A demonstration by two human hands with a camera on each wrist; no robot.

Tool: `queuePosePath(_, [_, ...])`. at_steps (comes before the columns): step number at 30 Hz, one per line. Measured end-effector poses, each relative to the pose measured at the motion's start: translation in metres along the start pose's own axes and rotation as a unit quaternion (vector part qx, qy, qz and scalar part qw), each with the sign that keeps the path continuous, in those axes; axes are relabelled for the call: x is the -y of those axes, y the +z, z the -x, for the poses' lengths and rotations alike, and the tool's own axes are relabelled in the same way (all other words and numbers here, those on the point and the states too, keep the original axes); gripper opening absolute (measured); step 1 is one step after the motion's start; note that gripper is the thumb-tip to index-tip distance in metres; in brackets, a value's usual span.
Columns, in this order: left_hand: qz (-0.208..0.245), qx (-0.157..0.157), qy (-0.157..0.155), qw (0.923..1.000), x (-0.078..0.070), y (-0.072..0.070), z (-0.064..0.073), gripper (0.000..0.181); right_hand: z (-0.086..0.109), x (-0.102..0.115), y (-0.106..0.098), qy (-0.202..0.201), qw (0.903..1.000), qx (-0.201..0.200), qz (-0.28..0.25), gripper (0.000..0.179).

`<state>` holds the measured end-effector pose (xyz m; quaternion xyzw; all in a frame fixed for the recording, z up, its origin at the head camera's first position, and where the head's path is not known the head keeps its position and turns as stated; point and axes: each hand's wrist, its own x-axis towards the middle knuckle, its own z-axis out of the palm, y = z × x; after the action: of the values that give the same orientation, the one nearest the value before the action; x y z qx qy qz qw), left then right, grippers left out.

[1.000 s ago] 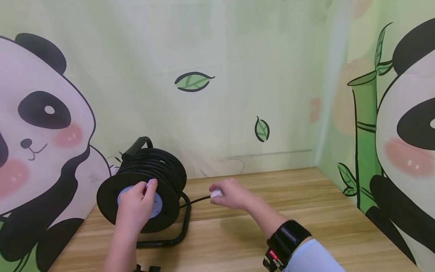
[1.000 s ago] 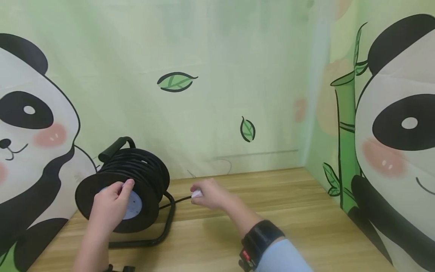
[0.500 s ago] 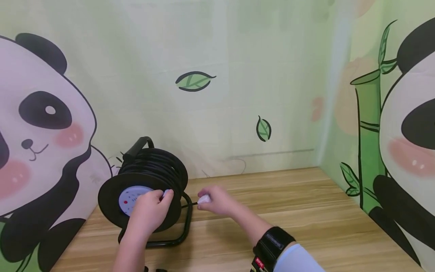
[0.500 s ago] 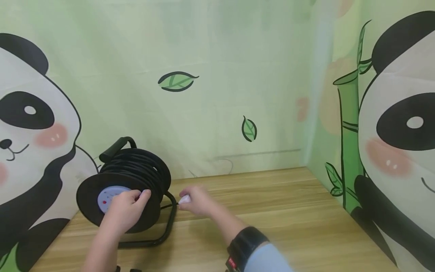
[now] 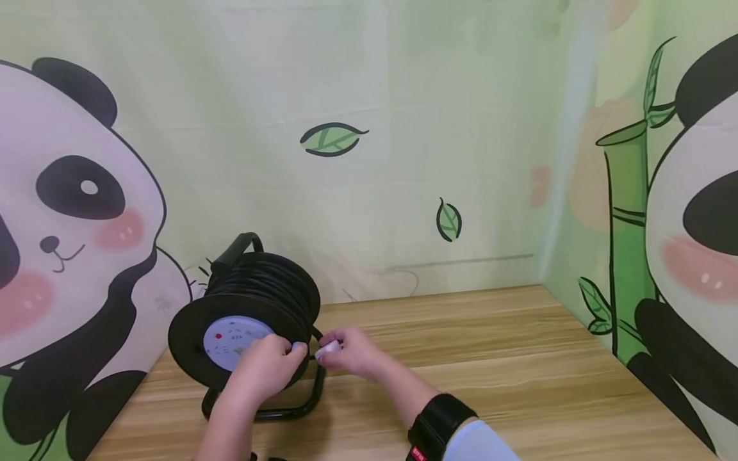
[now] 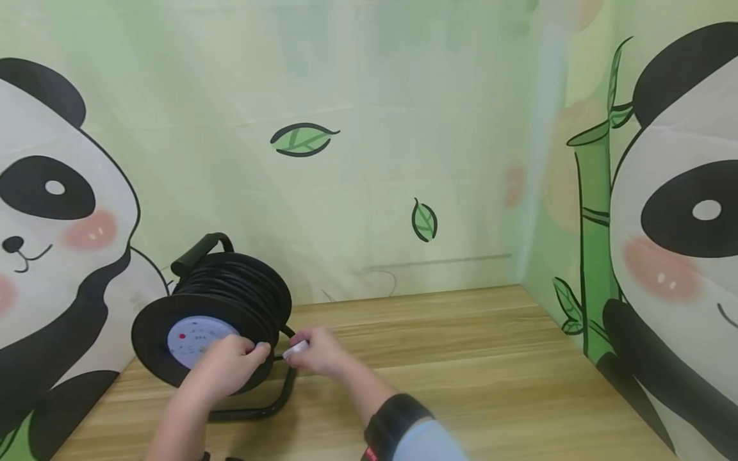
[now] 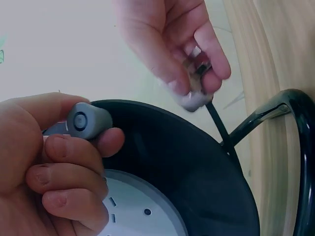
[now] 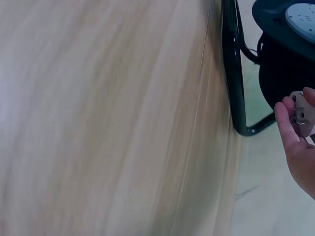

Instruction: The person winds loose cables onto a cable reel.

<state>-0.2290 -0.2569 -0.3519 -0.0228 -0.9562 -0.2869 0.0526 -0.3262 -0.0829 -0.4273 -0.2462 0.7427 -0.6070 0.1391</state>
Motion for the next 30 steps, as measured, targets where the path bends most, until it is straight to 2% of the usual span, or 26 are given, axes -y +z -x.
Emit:
queuePosePath(5, [-0.012, 0.026, -0.004, 0.9996, 0.004, 0.004, 0.0, 0.047, -0.001, 0.002, 0.011, 0.017, 0.9962, 0.022, -0.083, 0.035])
queuePosePath(10, [-0.028, 0.043, 0.001, 0.9987, 0.009, 0.007, -0.001, 0.042, -0.003, 0.0, 0.018, 0.017, 0.9936, 0.043, -0.103, 0.035])
queuePosePath(22, [-0.036, 0.069, -0.007, 0.997, 0.019, 0.009, -0.003, 0.035, -0.004, 0.004, 0.024, 0.057, 0.9899, 0.082, -0.101, 0.032])
queuePosePath(30, [-0.039, 0.088, -0.013, 0.9952, 0.023, 0.008, -0.003, 0.032, -0.002, 0.009, 0.029, 0.08, 0.99, 0.077, -0.087, 0.032])
